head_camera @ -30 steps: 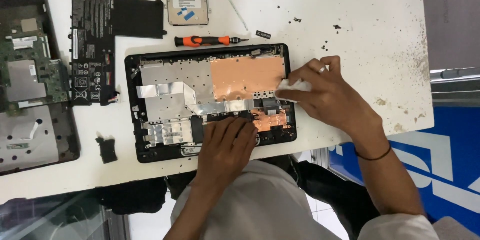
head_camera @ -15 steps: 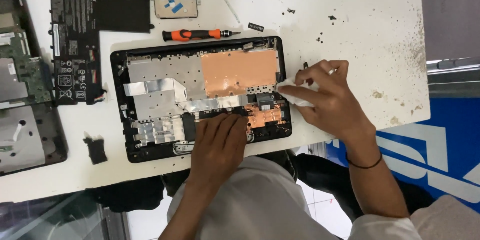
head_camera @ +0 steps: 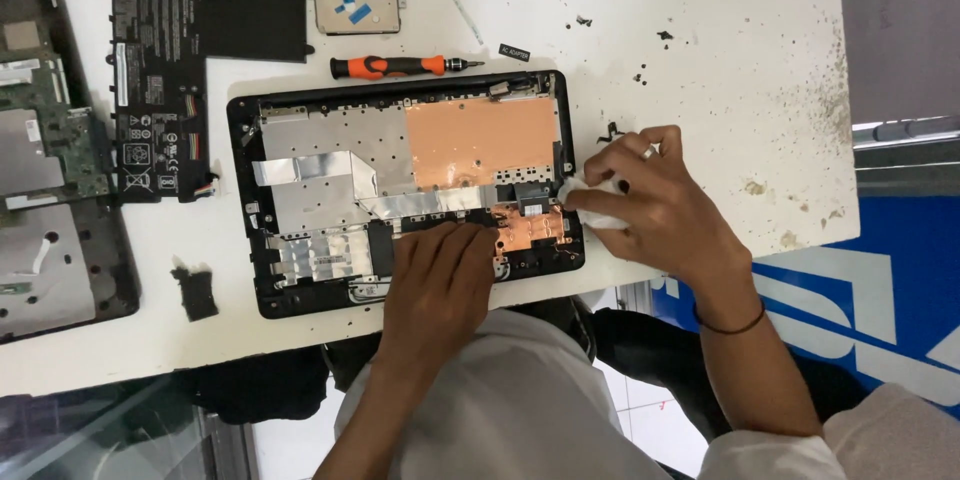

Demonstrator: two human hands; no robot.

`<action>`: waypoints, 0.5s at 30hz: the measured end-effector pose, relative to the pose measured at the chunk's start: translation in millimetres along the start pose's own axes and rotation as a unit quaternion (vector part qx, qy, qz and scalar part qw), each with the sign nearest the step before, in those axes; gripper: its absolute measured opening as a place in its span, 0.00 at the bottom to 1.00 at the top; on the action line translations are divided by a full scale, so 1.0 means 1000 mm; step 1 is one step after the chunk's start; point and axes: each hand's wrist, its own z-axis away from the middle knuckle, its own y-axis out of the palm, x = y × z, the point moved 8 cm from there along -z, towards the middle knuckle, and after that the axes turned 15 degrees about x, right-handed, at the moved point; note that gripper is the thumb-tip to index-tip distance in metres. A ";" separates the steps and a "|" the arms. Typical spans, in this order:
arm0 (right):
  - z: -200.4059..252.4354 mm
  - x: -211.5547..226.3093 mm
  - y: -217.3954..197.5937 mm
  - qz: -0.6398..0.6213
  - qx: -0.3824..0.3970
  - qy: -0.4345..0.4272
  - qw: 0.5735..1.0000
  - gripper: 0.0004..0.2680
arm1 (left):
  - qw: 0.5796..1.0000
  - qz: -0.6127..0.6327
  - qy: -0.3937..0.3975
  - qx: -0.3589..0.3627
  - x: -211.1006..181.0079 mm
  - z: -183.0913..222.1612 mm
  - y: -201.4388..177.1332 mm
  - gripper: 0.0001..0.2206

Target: Cleaning internal laptop components and connecting ribbon cables during assembly.

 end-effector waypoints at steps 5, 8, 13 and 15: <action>-0.003 0.000 -0.002 -0.045 -0.007 -0.017 0.999 0.10 | 1.000 -0.007 -0.002 0.000 -0.001 -0.002 -0.002 0.07; -0.006 -0.005 -0.002 -0.040 -0.007 -0.015 0.999 0.09 | 1.000 -0.019 -0.004 -0.002 -0.002 -0.005 -0.008 0.06; -0.003 -0.007 -0.012 -0.011 -0.054 0.007 0.998 0.11 | 1.000 -0.005 -0.002 0.005 -0.001 -0.001 -0.006 0.08; -0.004 0.003 -0.009 -0.106 -0.031 -0.049 0.993 0.10 | 0.999 0.039 0.001 0.016 0.001 0.002 -0.006 0.07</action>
